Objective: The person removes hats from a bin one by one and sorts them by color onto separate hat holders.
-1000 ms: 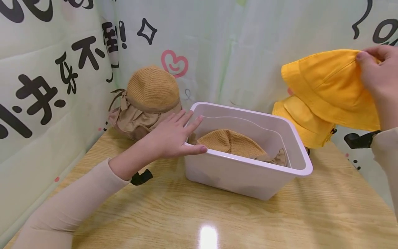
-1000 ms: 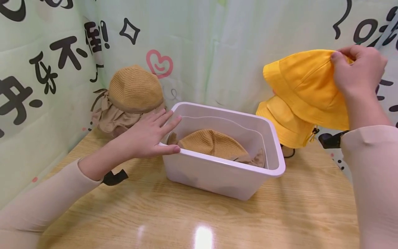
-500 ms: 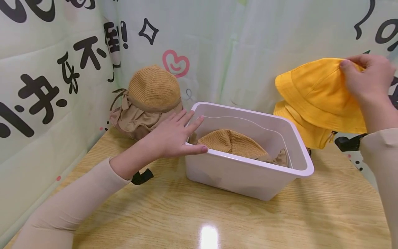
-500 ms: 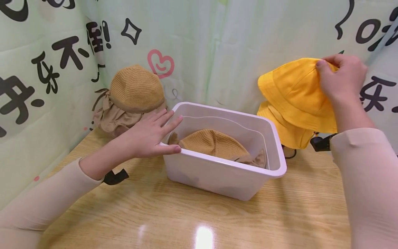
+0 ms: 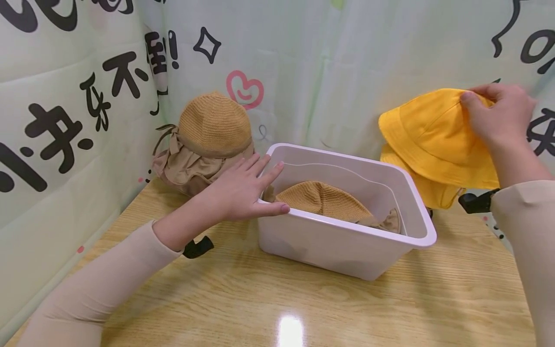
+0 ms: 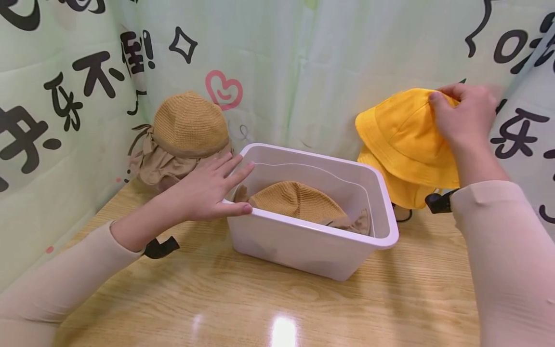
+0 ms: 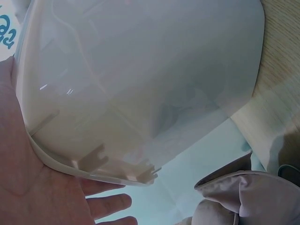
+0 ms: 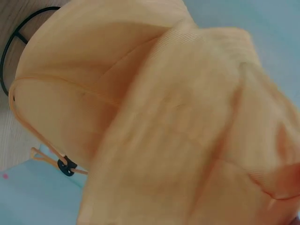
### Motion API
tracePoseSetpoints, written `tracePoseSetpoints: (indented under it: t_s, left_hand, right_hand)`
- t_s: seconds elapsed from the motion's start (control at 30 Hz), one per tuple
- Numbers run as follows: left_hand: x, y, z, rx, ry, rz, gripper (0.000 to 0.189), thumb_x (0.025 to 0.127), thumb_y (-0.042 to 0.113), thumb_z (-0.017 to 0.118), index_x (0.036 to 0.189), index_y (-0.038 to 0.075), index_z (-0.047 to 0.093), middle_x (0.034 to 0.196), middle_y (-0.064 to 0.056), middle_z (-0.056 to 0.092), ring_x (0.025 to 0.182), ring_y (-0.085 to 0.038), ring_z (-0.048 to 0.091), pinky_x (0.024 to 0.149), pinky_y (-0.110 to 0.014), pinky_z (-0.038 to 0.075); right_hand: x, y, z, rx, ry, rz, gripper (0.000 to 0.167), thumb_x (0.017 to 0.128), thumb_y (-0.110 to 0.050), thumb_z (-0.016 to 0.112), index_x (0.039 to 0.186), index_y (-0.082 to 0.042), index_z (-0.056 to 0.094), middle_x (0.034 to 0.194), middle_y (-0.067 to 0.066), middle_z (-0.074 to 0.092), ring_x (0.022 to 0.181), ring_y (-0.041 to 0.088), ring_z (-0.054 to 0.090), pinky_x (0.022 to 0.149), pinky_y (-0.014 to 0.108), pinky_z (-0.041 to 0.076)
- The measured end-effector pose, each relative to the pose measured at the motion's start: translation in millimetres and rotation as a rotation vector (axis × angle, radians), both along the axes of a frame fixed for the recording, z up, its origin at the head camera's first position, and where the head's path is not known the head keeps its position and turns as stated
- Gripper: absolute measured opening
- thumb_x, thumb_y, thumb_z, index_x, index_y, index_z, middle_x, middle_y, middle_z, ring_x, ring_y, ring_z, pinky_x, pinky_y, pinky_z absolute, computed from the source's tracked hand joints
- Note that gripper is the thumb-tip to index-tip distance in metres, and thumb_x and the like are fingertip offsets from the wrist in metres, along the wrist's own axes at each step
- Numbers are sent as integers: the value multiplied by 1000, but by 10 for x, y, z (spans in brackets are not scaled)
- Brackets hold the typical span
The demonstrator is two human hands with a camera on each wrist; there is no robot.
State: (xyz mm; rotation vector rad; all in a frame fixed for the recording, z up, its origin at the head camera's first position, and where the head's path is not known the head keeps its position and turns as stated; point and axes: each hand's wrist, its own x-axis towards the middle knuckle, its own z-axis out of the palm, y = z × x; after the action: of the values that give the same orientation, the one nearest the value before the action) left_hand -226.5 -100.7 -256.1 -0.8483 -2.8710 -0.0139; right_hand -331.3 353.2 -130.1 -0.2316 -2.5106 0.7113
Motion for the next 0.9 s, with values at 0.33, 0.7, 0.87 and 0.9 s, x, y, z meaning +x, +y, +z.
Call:
tracePoseSetpoints:
  t_s: [0.33,0.7,0.87,0.9]
  left_hand:
    - [5,15,-12,11,-16,-1,99,87,85,31,162,24,11,167,-16,10,153,-38,9,122,-54,14]
    - [-13,-7,-13,6,-6,2,99,87,85,30,162,24,11,167,-16,10,152,-40,11,121,-55,15]
    - [-10,-6,-9,6,-11,7,99,87,85,31,162,24,11,167,-16,10,153,-39,9,122,-54,14]
    - [-8,-5,-7,6,-11,8,99,87,85,31,162,24,10,167,-16,10,153,-39,9,122,-54,14]
  right_hand:
    - [-68,43,-167,57,-51,92,62,102,-48,44,143,-2,50,152,27,37,143,47,19,116,57,18]
    - [-105,52,-239,30,-93,109,66,101,-51,44,146,-4,47,153,27,31,138,46,20,111,59,23]
    - [-116,76,-279,33,-100,106,67,101,-52,44,146,-4,47,153,28,30,138,47,21,110,60,28]
    - [-119,79,-284,31,-101,107,67,100,-53,44,146,-4,47,154,28,30,139,47,20,110,60,28]
